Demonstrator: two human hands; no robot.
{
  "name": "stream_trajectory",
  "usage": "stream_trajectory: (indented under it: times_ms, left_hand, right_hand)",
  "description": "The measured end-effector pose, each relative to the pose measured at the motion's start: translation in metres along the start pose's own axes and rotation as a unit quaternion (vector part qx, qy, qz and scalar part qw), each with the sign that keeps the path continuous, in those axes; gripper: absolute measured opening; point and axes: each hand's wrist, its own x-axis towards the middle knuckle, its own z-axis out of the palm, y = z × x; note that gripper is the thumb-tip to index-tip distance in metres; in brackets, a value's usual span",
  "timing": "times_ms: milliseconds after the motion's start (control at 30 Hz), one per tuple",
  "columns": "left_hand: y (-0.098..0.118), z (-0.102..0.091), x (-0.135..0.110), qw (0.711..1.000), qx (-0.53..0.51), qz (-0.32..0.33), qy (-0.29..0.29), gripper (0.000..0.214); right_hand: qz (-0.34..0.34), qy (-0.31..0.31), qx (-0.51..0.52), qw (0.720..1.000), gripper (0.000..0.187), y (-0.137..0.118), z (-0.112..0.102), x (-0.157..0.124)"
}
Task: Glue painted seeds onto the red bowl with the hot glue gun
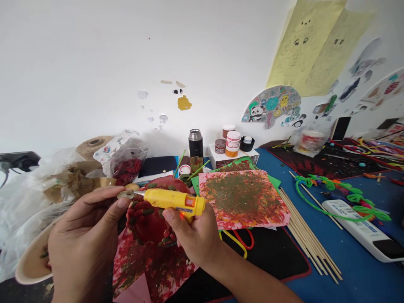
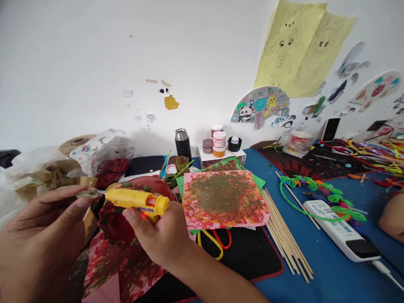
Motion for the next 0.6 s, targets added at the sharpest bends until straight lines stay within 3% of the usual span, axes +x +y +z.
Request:
stream_trajectory:
  times_ms: [200,600]
  left_hand:
    - [-0.0015,-0.0010,-0.0018,1.000,-0.003,0.004,0.004,0.059]
    - [0.0002,0.0002,-0.0016,1.000,-0.008,0.007,0.006,0.055]
  right_hand:
    - [0.023,-0.003,-0.011,1.000,0.047,0.0008,0.0000,-0.0016]
    - [0.030,-0.007,-0.008,0.999,0.046,0.0017,0.0004,-0.0015]
